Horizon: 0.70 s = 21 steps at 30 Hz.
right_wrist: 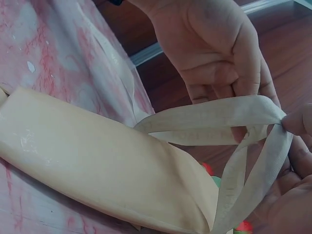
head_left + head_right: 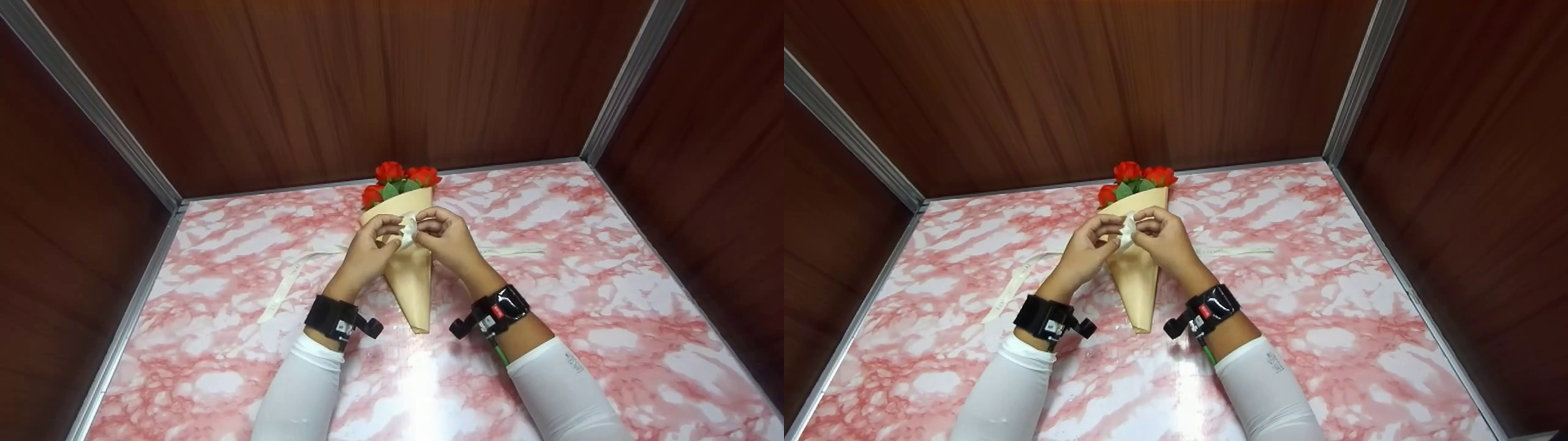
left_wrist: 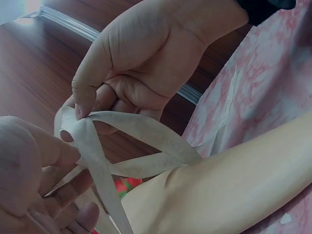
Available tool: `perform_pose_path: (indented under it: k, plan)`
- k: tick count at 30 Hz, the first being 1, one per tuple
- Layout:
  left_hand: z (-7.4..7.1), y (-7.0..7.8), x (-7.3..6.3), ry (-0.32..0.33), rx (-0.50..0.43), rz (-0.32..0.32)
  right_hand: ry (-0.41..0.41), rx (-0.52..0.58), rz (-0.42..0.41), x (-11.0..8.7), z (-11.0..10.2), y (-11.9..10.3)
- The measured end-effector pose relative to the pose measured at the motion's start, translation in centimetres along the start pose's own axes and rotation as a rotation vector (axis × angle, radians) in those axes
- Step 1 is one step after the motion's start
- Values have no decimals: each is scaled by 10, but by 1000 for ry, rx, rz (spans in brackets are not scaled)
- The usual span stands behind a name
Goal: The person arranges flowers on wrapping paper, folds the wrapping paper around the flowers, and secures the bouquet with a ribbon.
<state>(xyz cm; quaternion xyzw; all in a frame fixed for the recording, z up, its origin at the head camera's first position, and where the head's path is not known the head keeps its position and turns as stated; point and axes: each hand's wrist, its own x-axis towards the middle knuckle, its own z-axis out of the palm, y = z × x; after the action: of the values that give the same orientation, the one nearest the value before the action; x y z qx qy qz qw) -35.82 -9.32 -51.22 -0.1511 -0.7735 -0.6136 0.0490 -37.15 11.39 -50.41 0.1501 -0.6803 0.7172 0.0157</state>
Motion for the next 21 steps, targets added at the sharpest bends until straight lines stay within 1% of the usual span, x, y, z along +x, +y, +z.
perform_pose_path:
  k: [3, 5, 7, 11, 13, 16, 19, 21]
  plan:
    - [1, 0, 0, 33, 57, 12, -9, 7, -7, 0, 0, -1]
    - [0, 0, 0, 66, 92, 28, -14, -23, -22, 0, -1, -1]
    - [0, 0, 1, 89, 94, 38, -11, -64, -30, -1, -1, -1]
    - [-3, 4, 0, 102, 24, 42, 14, -130, -13, -2, -2, -2]
    - [-5, 7, 0, 109, -29, 51, 31, -131, 1, -2, -3, -3]
    - [-10, 13, -1, 129, -113, 64, 36, -133, 11, -1, -4, -2]
    - [-17, 25, -4, 144, -167, 69, 30, -168, 1, 1, -5, 0]
    - [-23, 35, -7, 136, -164, 59, 34, -195, -12, 2, -7, 1]
